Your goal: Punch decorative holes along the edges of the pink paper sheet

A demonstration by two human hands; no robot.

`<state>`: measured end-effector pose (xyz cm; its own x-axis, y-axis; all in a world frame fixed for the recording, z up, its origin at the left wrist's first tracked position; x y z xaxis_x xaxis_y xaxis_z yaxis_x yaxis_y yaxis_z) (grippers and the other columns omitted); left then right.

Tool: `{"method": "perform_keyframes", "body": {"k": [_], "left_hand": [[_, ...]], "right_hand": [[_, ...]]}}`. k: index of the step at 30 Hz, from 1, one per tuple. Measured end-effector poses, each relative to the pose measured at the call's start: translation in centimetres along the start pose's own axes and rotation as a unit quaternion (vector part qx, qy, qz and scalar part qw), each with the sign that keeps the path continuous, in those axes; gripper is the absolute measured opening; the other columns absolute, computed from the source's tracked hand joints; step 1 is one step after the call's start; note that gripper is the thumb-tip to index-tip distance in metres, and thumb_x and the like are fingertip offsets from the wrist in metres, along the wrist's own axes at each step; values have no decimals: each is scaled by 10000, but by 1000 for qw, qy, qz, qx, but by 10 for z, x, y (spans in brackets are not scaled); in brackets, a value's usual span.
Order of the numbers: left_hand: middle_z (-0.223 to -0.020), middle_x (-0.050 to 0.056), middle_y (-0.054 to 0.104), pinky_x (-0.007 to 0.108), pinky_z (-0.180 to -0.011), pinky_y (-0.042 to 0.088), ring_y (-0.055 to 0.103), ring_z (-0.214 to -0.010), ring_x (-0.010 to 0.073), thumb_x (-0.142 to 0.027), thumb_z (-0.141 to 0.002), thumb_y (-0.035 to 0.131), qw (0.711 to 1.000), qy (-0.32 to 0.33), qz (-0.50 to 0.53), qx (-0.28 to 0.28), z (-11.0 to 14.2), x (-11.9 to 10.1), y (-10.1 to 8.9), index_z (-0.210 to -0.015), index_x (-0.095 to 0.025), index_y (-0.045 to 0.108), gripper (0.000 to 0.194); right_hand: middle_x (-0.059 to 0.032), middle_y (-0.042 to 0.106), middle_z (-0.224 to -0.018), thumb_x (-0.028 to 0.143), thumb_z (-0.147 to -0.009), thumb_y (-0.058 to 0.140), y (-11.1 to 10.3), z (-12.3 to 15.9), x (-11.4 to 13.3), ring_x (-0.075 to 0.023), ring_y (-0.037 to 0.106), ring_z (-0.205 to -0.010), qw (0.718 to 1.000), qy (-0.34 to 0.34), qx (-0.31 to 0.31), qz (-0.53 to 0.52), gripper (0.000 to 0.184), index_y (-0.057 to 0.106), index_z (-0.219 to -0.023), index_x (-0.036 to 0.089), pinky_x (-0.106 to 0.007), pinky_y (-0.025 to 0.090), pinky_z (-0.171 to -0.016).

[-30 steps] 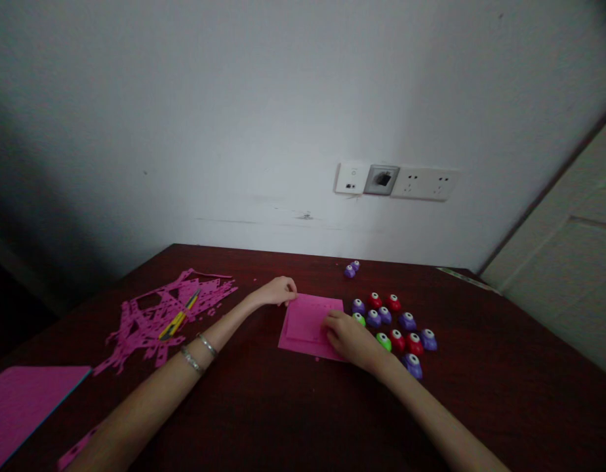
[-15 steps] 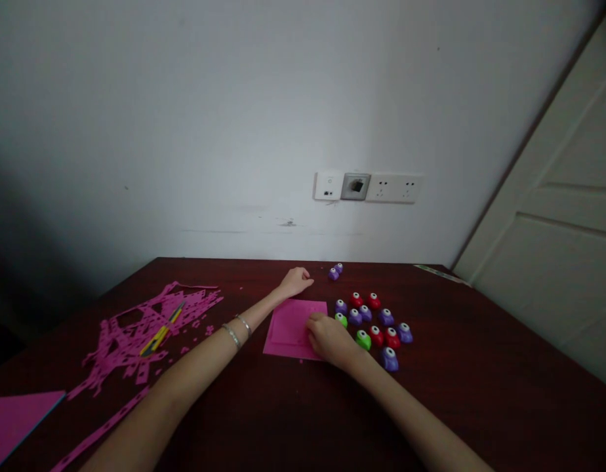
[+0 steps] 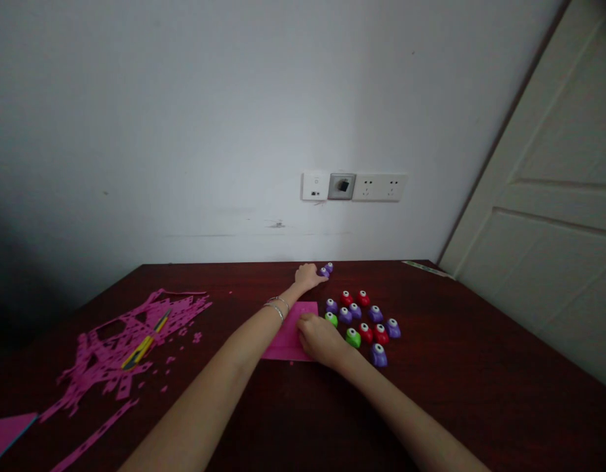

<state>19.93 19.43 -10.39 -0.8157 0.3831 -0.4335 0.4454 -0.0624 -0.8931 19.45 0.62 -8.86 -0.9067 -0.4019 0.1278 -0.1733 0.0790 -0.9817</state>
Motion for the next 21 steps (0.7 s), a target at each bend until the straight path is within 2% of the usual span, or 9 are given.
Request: {"method": "perform_keyframes", "body": {"k": [3,8,16,21], "left_hand": [[-1050,122,639,283,-763,420,575,-986,264,-564,-635,631,998,11,-54,-26,0,-5,0,-986,-175,631,524],[-1060,126,628,287,-781,420,560,-1014,272,-568,-633,634,997,-16,-73,-27,3,-10,1,-942,-182,648,494],[-1070,128,611,298,-784,414,557,-999,260,-435,-682,634,998,-22,-40,-44,3,-10,5,-943,-181,641,364],[-954,103,654,272,-694,426,600,-865,218,-408,-687,620,999,-8,14,-34,-4,1,10,-873,-171,654,303]], "right_hand": [[-114,645,-912,99,-816,384,1,-1,0,-186,610,-822,1000,0,-2,0,244,622,-871,105,-243,443,-679],[-117,646,-913,84,-801,396,2,0,-1,-184,611,-826,1000,1,-3,-2,235,618,-875,104,-241,443,-699],[-114,643,-926,99,-812,406,2,0,-1,-186,603,-858,1000,-2,-5,-6,214,611,-872,109,-249,438,-727],[-101,641,-926,92,-806,413,0,1,0,-179,599,-854,1000,-4,-4,-7,207,610,-864,118,-241,430,-711]]}}
Point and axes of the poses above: each hand's wrist, its own z-axis away from the middle knuckle, its own y-axis out of the palm, x = y × z, the point moved 4 cm from there along -z, towards the middle knuckle
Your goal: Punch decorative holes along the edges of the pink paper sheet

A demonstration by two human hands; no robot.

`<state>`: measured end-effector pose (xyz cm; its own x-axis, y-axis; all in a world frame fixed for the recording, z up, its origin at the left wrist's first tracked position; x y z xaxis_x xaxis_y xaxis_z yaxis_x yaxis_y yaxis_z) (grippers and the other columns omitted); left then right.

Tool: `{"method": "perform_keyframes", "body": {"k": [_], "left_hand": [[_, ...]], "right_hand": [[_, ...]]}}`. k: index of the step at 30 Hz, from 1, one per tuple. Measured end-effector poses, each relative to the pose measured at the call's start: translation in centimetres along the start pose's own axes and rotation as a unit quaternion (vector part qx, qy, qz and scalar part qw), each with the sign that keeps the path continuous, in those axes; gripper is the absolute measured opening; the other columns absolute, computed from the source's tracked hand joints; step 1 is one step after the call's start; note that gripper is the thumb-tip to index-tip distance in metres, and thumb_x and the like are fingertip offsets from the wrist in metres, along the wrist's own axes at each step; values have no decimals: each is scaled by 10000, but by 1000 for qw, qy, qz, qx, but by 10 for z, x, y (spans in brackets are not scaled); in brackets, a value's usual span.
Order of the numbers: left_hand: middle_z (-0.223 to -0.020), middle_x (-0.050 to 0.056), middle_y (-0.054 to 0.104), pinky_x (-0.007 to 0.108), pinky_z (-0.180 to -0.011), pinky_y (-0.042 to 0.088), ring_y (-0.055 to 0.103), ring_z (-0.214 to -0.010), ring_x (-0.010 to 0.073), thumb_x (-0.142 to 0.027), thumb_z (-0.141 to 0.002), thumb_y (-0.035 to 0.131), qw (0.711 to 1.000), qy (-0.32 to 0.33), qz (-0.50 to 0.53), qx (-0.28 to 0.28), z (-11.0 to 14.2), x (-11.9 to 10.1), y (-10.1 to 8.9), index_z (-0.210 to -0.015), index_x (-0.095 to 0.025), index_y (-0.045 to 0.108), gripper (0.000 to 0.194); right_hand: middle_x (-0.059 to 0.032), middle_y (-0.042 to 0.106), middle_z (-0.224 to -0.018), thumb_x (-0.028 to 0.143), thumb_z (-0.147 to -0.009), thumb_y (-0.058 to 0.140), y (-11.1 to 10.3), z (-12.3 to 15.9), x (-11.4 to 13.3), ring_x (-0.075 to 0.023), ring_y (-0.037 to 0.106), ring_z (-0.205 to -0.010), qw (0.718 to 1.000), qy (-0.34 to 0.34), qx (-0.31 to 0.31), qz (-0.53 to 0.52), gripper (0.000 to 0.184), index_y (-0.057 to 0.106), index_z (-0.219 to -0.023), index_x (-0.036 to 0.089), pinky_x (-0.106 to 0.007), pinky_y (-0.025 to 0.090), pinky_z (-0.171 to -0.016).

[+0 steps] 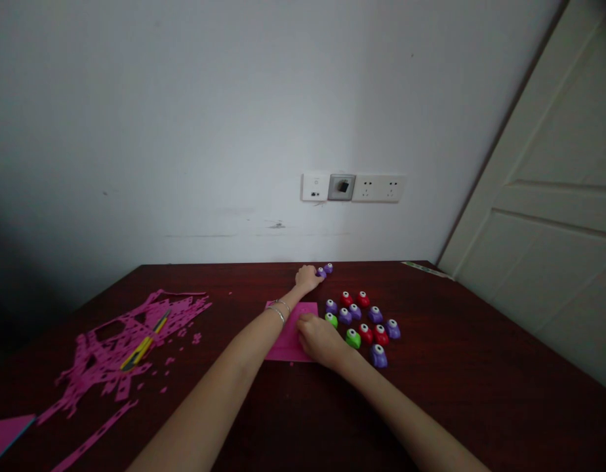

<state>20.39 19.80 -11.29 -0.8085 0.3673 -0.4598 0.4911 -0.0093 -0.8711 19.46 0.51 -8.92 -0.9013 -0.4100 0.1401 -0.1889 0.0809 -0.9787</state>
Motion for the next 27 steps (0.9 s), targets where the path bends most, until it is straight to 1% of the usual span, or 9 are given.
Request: {"method": "perform_keyframes", "body": {"k": [3,7,11,14,16,19,21,24,27], "left_hand": [[-823,64,670,243,-643,422,607,-759,175,-406,-689,619,999,19,44,10,1,12,-1,-793,-161,657,268],[-787,35,666,209,-638,420,598,-724,134,-421,-668,644,994,51,101,8,13,36,-14,-795,-144,660,305],[-770,25,659,203,-648,424,583,-712,119,-432,-668,640,985,65,156,-15,32,67,-38,-823,-129,662,341],[-710,21,641,220,-632,419,558,-670,119,-434,-660,646,970,84,226,-43,50,87,-61,-803,-118,663,348],[-680,14,627,224,-610,407,537,-640,113,-436,-657,652,961,99,254,-48,62,96,-75,-791,-116,663,347],[-669,5,613,218,-578,385,511,-612,101,-429,-661,660,957,105,267,-36,81,104,-92,-804,-122,660,339],[-672,3,610,213,-567,377,502,-604,96,-412,-662,668,956,109,272,-19,93,105,-100,-819,-123,658,329],[-688,10,619,216,-577,386,510,-612,98,-374,-655,684,951,122,284,14,108,103,-106,-840,-121,660,315],[-711,14,630,218,-584,393,519,-618,101,-357,-658,686,952,123,277,41,122,98,-108,-849,-129,661,299]], "right_hand": [[-97,638,-926,100,-813,411,0,1,0,-177,602,-832,1000,4,1,2,208,611,-863,123,-236,426,-682],[-92,636,-933,96,-812,419,3,0,0,-170,600,-828,1000,7,4,4,200,610,-865,128,-233,418,-689],[-87,633,-928,89,-811,420,4,-1,2,-168,589,-850,1000,6,10,4,197,607,-859,128,-233,411,-713],[-89,630,-929,79,-813,413,5,-1,4,-164,586,-848,1000,7,13,4,203,607,-852,123,-233,408,-721],[-89,630,-933,74,-811,414,5,-1,5,-161,584,-847,1000,7,14,4,202,607,-843,124,-232,404,-732],[-86,629,-923,71,-810,408,6,0,6,-160,584,-835,1000,8,12,4,206,607,-824,126,-233,402,-734],[-85,627,-915,75,-813,402,6,0,6,-163,586,-826,1000,9,10,5,209,605,-820,128,-236,404,-725],[-85,625,-920,85,-818,402,7,0,6,-166,586,-835,1000,13,9,7,206,602,-824,132,-236,403,-725],[-89,625,-924,85,-812,409,8,0,7,-166,586,-847,1000,17,11,7,200,603,-822,133,-234,400,-735]]}}
Point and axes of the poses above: each hand's wrist, its own z-axis away from the middle knuckle, its own y-axis out of the palm, x = y × z, the point moved 4 cm from there along -z, towards the middle knuckle
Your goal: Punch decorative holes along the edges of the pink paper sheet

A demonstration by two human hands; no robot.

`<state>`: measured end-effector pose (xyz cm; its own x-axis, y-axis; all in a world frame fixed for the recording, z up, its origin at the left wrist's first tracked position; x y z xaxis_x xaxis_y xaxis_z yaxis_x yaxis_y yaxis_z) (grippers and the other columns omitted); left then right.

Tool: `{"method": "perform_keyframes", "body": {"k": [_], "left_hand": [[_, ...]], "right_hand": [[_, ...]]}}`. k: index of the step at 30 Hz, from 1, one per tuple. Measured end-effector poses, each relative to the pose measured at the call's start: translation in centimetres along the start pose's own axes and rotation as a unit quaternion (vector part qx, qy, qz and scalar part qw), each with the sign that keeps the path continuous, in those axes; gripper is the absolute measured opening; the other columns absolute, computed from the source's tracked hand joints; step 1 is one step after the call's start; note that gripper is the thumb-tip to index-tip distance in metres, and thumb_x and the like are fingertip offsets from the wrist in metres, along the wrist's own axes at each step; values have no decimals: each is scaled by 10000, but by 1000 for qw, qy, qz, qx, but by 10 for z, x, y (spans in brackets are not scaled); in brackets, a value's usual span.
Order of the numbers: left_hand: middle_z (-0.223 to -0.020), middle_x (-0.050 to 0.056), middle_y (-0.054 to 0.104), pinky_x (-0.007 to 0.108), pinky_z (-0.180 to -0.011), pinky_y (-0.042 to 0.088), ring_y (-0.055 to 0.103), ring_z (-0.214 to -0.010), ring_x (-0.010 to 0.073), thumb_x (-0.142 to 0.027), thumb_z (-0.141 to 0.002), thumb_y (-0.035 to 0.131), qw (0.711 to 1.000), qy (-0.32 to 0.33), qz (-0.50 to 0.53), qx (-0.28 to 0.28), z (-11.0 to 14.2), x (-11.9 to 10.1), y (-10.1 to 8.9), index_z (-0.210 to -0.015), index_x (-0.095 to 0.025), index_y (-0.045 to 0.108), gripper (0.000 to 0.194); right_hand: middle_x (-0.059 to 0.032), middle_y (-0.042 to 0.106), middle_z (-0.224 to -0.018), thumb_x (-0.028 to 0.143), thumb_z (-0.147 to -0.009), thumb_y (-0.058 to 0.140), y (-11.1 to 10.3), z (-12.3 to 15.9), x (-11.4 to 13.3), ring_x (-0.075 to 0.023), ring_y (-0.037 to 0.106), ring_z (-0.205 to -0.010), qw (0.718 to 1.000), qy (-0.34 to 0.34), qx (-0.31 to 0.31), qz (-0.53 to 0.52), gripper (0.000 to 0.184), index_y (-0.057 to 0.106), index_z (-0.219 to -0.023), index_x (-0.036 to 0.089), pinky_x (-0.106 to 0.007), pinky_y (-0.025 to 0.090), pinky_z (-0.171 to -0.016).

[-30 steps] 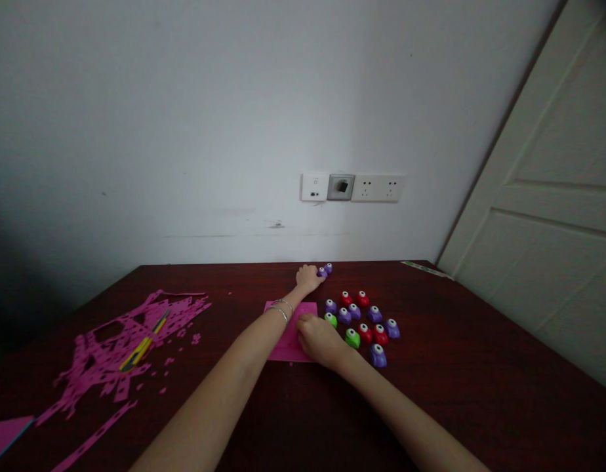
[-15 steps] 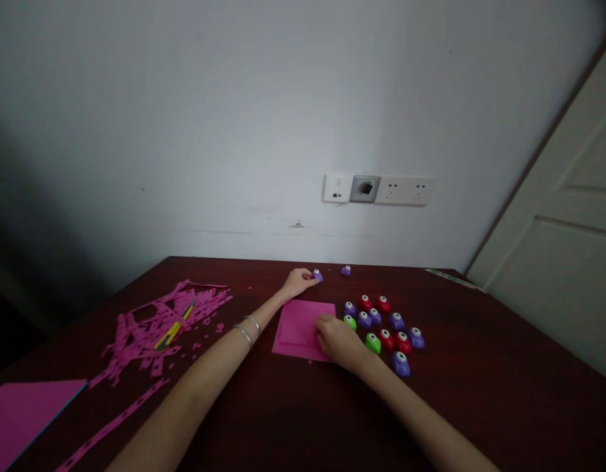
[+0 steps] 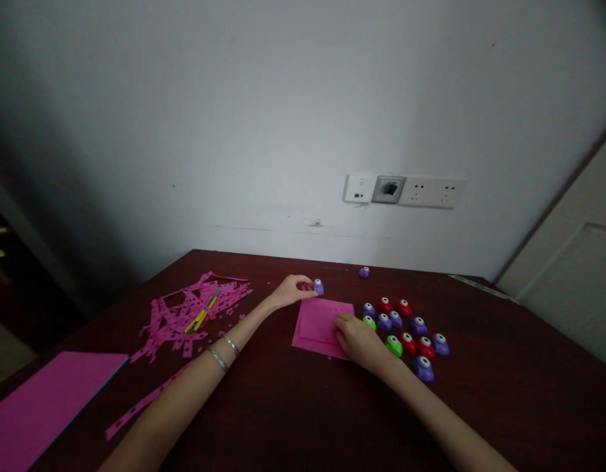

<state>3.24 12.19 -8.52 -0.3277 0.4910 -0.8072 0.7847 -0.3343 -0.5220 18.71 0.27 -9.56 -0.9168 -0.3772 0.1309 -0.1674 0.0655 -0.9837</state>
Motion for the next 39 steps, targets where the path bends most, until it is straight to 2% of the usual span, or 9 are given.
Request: {"method": "perform_keyframes", "body": {"k": [7,11,14,17,21,27,31,39], "left_hand": [[-744,24,638,215,-592,396,523,-636,102,-316,-661,684,1000,11,-12,19,20,-18,16,-847,-123,660,269],[-759,30,636,222,-612,414,532,-653,107,-293,-659,687,999,28,-21,20,22,-22,18,-860,-121,655,266],[-800,40,645,227,-644,426,555,-698,119,-275,-667,679,998,41,-33,18,22,-25,17,-860,-126,654,245],[-828,48,650,233,-677,432,571,-736,129,-267,-672,676,997,57,-42,14,23,-31,17,-858,-128,654,233],[-844,56,657,235,-691,436,586,-761,137,-259,-672,672,996,79,-38,6,25,-36,19,-854,-127,652,226],[-813,59,656,230,-671,438,587,-732,135,-228,-674,651,994,91,-54,-7,24,-38,20,-831,-114,651,194],[-825,52,654,232,-699,436,589,-751,135,-213,-683,632,992,100,-76,-22,23,-38,21,-828,-128,649,169],[-816,47,643,240,-725,423,570,-767,142,-234,-706,635,982,134,-129,-28,24,-39,25,-829,-136,660,159]], "right_hand": [[-87,639,-899,109,-788,432,-4,2,4,-166,587,-828,1000,12,-4,-16,192,623,-806,131,-231,388,-718],[-57,669,-775,174,-787,449,-20,1,0,-140,595,-690,998,32,-8,-53,213,647,-716,149,-213,376,-629],[-49,666,-661,276,-809,450,-37,0,-9,-149,590,-612,987,98,-70,-107,270,654,-680,154,-221,358,-564],[-63,682,-673,375,-793,494,-46,-2,-12,-171,610,-627,972,152,-119,-132,297,666,-678,162,-227,363,-555],[-78,691,-678,459,-763,530,-43,-9,-7,-194,633,-668,966,173,-126,-144,343,674,-648,170,-228,385,-573],[-96,693,-695,505,-721,559,-37,-20,-8,-223,649,-743,955,217,-125,-158,370,695,-731,161,-237,413,-609],[-90,670,-616,518,-729,534,-34,-24,-9,-208,649,-662,955,224,-109,-163,386,678,-688,162,-232,412,-576],[-70,628,-513,411,-707,566,-35,-29,-6,-181,631,-556,952,235,-101,-166,301,636,-557,159,-208,379,-513]]}}
Point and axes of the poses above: each hand's wrist, its own z-axis away from the middle knuckle, its own y-axis out of the palm, x = y × z, the point moved 4 cm from there along -z, towards the middle knuckle
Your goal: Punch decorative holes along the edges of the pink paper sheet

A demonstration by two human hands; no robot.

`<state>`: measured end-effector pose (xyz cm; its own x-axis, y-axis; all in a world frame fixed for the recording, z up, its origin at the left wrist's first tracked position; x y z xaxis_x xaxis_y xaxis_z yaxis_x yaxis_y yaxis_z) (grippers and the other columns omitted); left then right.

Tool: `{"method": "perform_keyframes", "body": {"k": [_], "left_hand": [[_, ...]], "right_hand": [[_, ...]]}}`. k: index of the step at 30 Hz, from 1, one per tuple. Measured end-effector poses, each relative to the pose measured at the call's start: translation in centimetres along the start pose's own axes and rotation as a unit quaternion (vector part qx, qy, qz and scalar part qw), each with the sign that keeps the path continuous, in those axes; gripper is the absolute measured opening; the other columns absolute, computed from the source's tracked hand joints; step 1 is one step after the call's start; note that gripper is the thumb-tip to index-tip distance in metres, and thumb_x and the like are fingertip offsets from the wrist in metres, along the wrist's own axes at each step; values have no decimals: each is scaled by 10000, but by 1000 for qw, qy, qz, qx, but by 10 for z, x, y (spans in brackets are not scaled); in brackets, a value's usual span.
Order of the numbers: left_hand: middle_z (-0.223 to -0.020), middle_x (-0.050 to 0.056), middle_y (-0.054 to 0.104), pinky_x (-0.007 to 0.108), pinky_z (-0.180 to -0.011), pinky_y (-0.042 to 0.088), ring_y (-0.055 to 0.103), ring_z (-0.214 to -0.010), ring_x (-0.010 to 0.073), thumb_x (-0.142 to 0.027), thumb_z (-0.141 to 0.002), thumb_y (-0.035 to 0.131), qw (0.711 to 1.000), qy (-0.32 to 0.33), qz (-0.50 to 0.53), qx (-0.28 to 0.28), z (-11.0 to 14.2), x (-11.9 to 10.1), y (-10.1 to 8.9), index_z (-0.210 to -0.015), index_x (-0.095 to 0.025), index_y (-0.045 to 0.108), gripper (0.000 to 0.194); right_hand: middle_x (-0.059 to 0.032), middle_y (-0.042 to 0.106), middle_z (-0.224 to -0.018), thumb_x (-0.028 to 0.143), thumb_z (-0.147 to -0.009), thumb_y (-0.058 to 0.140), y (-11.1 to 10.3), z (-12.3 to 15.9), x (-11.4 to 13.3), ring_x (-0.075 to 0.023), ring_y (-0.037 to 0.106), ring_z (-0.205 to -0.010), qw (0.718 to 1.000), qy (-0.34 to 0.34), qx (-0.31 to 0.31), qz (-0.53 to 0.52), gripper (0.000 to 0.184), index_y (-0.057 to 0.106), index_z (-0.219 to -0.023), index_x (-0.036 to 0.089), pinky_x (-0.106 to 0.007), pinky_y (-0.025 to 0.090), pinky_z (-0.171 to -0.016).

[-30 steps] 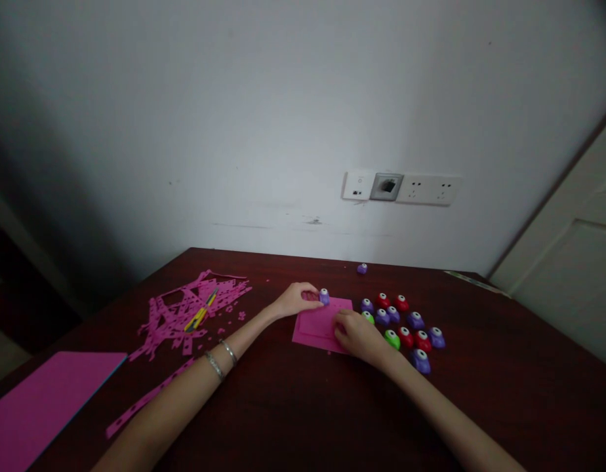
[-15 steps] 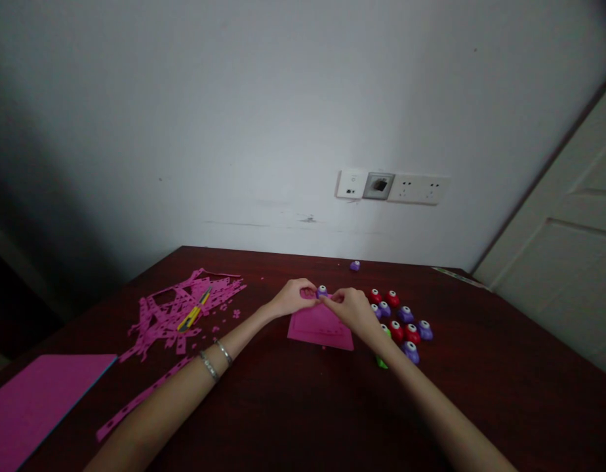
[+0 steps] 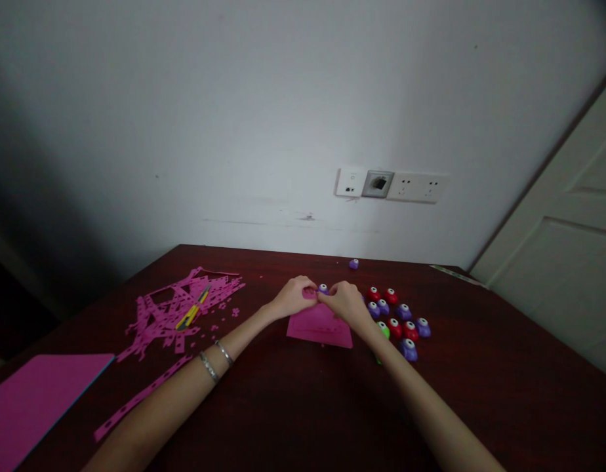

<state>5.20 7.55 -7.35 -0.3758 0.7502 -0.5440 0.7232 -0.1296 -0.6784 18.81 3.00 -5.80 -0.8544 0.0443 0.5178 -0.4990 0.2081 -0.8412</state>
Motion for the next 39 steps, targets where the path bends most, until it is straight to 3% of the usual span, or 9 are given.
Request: {"method": "perform_keyframes", "body": {"k": [5,10,15,22,29,33,39], "left_hand": [[-813,46,643,249,-716,409,557,-776,152,-377,-724,646,997,14,-37,72,-7,3,-15,-863,-147,676,270],[-731,54,636,241,-618,378,552,-679,151,-388,-743,610,987,-33,-95,129,-10,29,-34,-761,-130,691,271],[-852,85,636,270,-728,378,539,-827,206,-477,-667,661,978,-39,-119,168,-6,49,-21,-854,-138,689,389],[-912,87,545,304,-749,365,453,-898,252,-532,-584,692,960,-82,-145,224,-5,54,-6,-926,-169,653,500],[-921,66,494,290,-755,353,427,-917,247,-487,-572,710,949,-128,-127,258,-7,56,-6,-905,-171,604,471],[-931,63,490,284,-747,358,436,-915,236,-439,-571,721,951,-135,-123,250,-7,56,-5,-897,-170,584,445],[-834,23,565,227,-607,358,506,-717,147,-243,-566,708,957,-158,-64,236,-9,56,-2,-880,-146,558,361]], "right_hand": [[-81,627,-512,412,-745,525,-11,7,0,-192,626,-577,1000,-3,-19,3,336,619,-541,162,-221,360,-505],[-56,615,-504,420,-790,470,-11,37,-9,-169,575,-495,1000,-27,1,-12,375,609,-552,166,-235,327,-473],[-61,663,-637,391,-803,476,-2,63,-20,-178,593,-575,999,-47,1,-25,313,655,-674,169,-242,345,-514],[-58,648,-639,366,-815,468,1,65,-25,-183,594,-587,998,-57,-1,-8,291,625,-660,177,-256,361,-553],[-46,642,-656,381,-829,462,-2,64,-28,-178,586,-591,997,-64,-20,-33,289,627,-711,175,-266,363,-562],[-44,616,-668,349,-817,495,-2,64,-26,-164,563,-601,993,-97,-30,-64,255,636,-707,166,-258,379,-570],[-39,625,-712,314,-782,551,-3,67,-20,-148,552,-609,987,-107,-16,-121,204,695,-785,171,-244,410,-575]]}}
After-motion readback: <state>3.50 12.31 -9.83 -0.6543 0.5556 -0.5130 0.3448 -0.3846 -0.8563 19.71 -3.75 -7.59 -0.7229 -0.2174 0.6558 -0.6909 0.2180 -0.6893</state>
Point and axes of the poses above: each hand's wrist, its own z-axis away from the middle knuckle, its own y-axis out of the palm, x = y × z, the point moved 4 cm from there along -z, towards the middle knuckle
